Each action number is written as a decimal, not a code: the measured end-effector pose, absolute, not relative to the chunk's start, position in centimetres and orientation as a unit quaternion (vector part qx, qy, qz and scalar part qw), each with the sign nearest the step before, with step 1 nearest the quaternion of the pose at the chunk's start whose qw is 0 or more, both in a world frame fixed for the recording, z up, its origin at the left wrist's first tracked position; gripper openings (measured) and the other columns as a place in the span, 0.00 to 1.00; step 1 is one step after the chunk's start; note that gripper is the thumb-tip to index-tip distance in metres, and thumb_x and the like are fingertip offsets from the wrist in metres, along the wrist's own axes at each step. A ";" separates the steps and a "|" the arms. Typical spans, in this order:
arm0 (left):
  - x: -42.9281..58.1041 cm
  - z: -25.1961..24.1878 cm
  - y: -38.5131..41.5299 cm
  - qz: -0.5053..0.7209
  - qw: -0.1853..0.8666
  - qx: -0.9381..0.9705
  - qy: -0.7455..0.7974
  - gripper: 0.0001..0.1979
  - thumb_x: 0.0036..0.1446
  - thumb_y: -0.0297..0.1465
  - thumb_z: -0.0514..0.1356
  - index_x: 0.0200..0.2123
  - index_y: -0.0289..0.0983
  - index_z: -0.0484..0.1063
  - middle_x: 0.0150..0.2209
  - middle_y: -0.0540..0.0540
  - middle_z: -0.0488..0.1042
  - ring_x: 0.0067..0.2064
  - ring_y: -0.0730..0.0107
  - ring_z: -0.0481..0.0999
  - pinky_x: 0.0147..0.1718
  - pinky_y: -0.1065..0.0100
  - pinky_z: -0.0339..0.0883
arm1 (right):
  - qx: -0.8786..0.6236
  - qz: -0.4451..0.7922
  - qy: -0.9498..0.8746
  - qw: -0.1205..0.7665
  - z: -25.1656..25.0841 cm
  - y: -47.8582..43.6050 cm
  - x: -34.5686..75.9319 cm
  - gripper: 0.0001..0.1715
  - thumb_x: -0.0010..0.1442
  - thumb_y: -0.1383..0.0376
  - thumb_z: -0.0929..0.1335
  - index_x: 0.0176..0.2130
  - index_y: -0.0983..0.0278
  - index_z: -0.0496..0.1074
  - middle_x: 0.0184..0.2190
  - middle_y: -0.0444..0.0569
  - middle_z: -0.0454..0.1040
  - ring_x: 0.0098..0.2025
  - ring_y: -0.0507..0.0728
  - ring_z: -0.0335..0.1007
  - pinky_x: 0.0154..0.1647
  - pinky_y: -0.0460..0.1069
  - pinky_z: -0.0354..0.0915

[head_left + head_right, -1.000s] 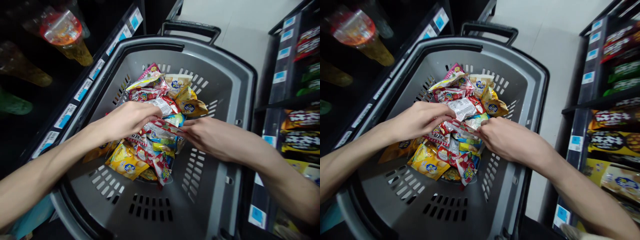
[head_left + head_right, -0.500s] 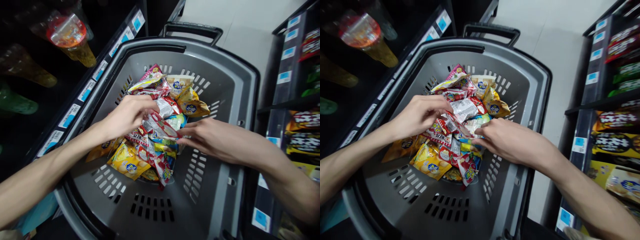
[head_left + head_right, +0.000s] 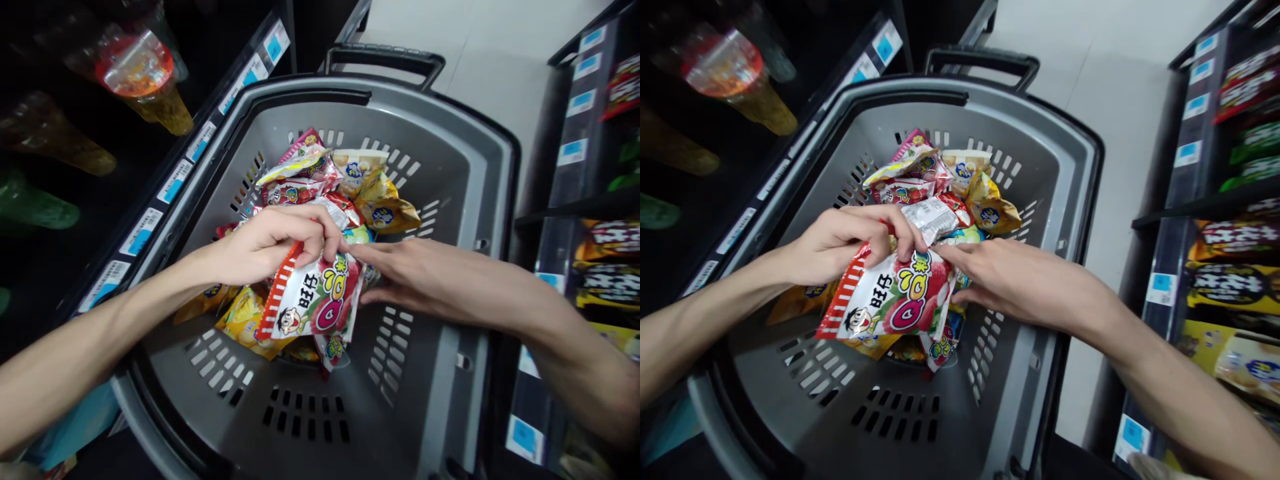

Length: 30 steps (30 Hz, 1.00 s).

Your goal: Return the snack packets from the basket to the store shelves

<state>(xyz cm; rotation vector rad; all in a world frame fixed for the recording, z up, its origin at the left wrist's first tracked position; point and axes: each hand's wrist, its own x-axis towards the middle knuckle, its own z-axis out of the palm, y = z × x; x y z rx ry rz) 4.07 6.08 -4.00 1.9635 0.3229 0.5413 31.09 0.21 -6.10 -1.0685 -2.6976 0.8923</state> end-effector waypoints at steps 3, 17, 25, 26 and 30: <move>4.2 -4.2 6.1 0.241 0.544 0.788 0.155 0.16 0.60 0.20 0.56 0.20 0.36 0.64 0.38 0.43 0.80 0.45 0.66 0.80 0.48 0.62 0.76 | -0.340 0.352 -0.871 0.029 -5.8 0.4 31.2 0.16 0.75 0.59 0.63 0.53 0.63 0.74 0.38 0.52 0.80 0.33 0.58 0.77 0.32 0.49 0.66; 4.1 -4.3 6.2 0.201 0.470 0.810 0.288 0.12 0.48 0.20 0.50 0.18 0.36 0.66 0.37 0.45 0.80 0.42 0.67 0.79 0.46 0.61 0.74 | -0.358 0.351 -0.865 -0.024 -5.5 0.6 31.0 0.13 0.74 0.61 0.62 0.38 0.63 0.69 0.28 0.47 0.73 0.24 0.52 0.64 0.26 0.49 0.51; 3.5 -5.4 6.8 0.069 0.407 0.853 0.318 0.19 0.51 0.21 0.50 0.34 0.37 0.81 0.35 0.49 0.81 0.35 0.70 0.77 0.42 0.66 0.69 | -0.350 0.290 -0.888 -0.066 -6.0 0.4 31.2 0.10 0.70 0.69 0.62 0.36 0.64 0.69 0.25 0.47 0.70 0.21 0.52 0.59 0.26 0.50 0.48; 3.5 -5.4 6.7 0.062 0.408 0.850 0.327 0.19 0.53 0.21 0.50 0.35 0.37 0.82 0.36 0.48 0.82 0.35 0.70 0.77 0.42 0.66 0.70 | -0.350 0.287 -0.889 -0.068 -6.1 0.4 31.2 0.10 0.69 0.69 0.62 0.36 0.64 0.69 0.25 0.47 0.70 0.21 0.52 0.59 0.26 0.50 0.48; 3.7 -5.3 6.3 0.058 0.415 0.836 0.355 0.15 0.60 0.26 0.54 0.39 0.36 0.82 0.38 0.48 0.83 0.35 0.69 0.78 0.44 0.65 0.72 | -0.359 0.280 -0.887 -0.076 -6.2 0.4 31.2 0.09 0.68 0.70 0.62 0.35 0.65 0.68 0.24 0.46 0.69 0.20 0.51 0.57 0.26 0.50 0.48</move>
